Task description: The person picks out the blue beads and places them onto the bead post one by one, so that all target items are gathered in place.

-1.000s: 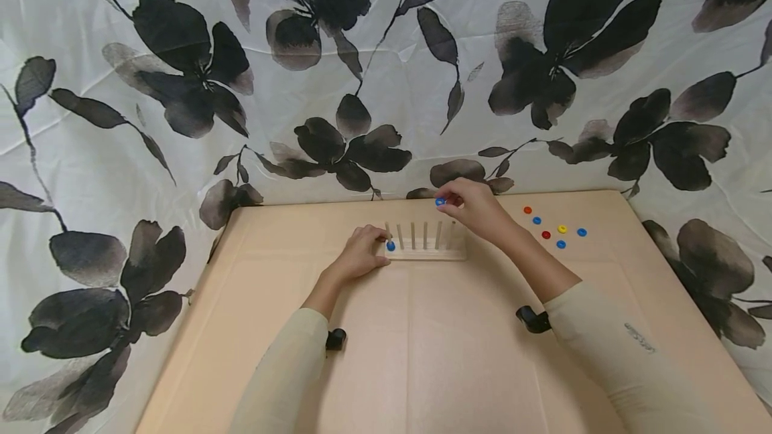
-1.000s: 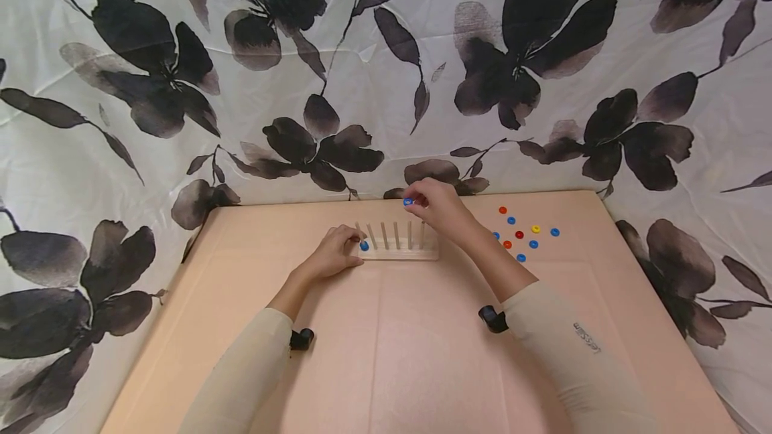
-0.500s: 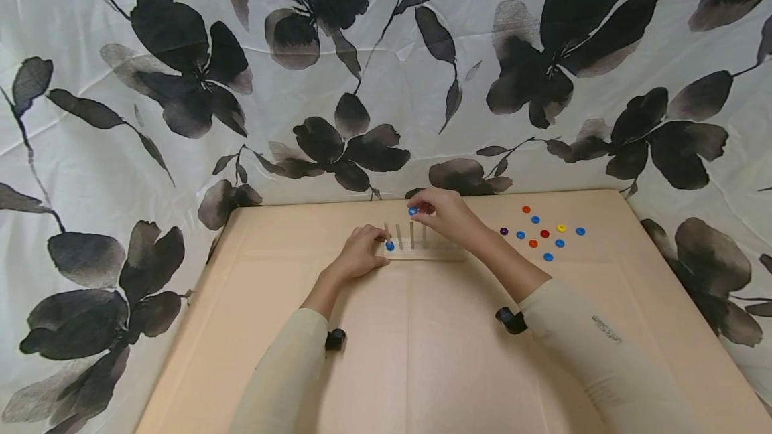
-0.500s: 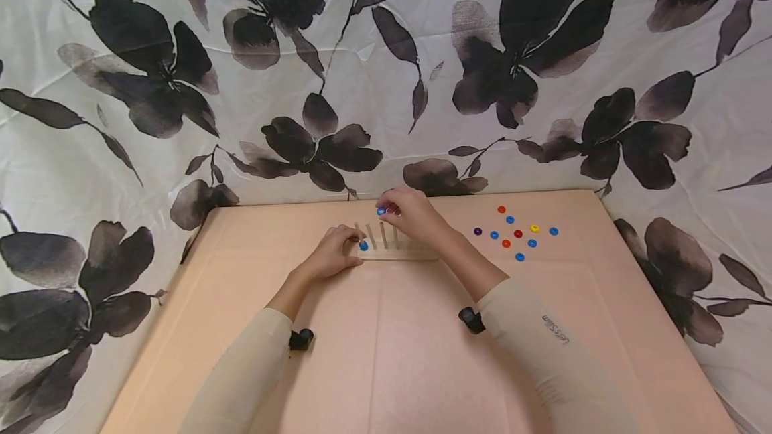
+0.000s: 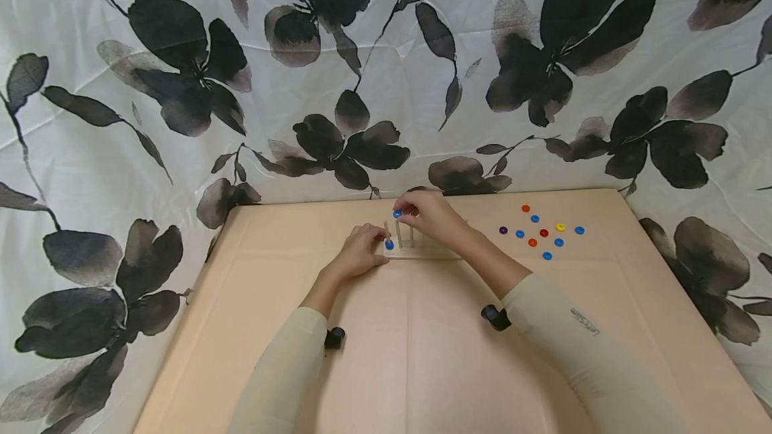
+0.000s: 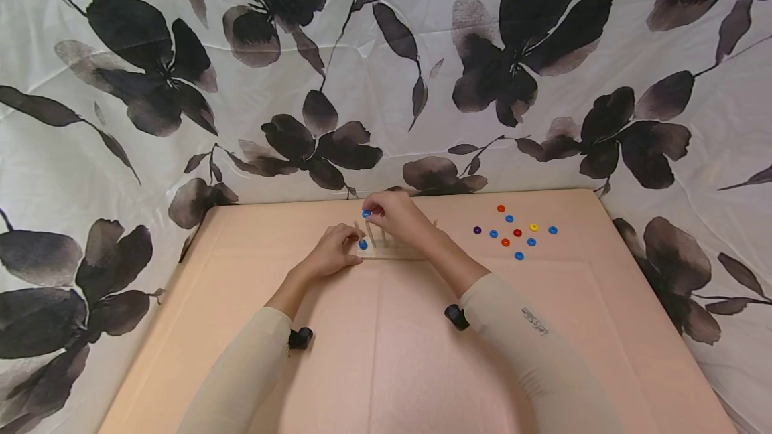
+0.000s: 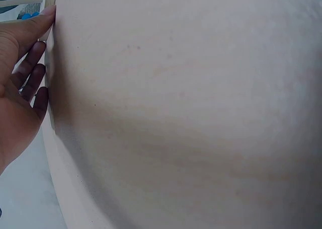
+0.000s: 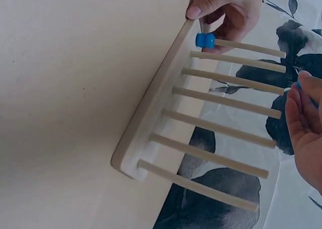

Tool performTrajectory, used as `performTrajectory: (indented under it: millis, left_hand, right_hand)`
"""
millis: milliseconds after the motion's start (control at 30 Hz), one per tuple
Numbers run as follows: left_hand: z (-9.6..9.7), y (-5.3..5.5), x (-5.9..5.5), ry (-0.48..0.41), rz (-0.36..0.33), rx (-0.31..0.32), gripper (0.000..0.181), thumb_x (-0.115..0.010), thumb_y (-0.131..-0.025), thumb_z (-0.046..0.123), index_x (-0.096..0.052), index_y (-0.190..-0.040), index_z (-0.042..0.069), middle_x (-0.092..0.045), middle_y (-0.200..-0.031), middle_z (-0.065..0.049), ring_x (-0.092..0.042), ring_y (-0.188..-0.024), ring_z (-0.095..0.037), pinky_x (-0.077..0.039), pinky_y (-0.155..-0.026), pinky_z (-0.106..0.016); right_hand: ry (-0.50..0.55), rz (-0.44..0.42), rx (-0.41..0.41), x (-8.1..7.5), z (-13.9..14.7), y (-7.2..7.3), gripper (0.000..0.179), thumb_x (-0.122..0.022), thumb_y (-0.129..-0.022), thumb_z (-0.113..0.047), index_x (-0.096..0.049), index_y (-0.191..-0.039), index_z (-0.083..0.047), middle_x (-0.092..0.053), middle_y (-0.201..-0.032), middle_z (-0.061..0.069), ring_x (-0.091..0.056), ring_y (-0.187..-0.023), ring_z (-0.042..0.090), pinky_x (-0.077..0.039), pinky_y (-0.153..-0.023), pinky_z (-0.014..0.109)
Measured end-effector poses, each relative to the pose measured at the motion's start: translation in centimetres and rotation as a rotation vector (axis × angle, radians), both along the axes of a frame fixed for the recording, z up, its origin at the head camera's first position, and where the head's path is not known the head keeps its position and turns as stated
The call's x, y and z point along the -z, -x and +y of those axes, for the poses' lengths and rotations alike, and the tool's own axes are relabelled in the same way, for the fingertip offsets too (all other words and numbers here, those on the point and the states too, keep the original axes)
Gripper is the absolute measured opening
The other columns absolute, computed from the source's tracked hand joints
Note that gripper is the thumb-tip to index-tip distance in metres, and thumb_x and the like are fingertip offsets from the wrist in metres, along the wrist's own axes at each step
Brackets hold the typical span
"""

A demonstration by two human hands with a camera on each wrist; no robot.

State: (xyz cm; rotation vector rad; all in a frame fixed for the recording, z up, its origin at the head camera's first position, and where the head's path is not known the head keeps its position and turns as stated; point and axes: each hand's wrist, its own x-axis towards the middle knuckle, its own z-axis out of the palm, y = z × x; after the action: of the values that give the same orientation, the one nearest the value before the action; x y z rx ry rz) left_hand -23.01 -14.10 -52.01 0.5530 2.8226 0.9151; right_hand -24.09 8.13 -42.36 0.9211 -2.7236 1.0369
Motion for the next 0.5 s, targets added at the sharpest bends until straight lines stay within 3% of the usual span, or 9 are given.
performTrajectory:
  millis: [500]
  left_hand:
    - [-0.1,0.2,0.3,0.011,0.004,0.012,0.049,-0.085,-0.085,0.021,-0.066,-0.128,0.008,-0.062,-0.127,-0.008,-0.049,-0.121,-0.029,-0.04,-0.107,-0.046]
  right_hand:
    - [-0.082,-0.026,0.039,0.4,-2.0,-0.1,0.012,-0.077,-0.093,-0.013,-0.077,-0.104,-0.009,-0.076,-0.095,0.003,-0.069,-0.088,0.015,-0.059,-0.082,0.027]
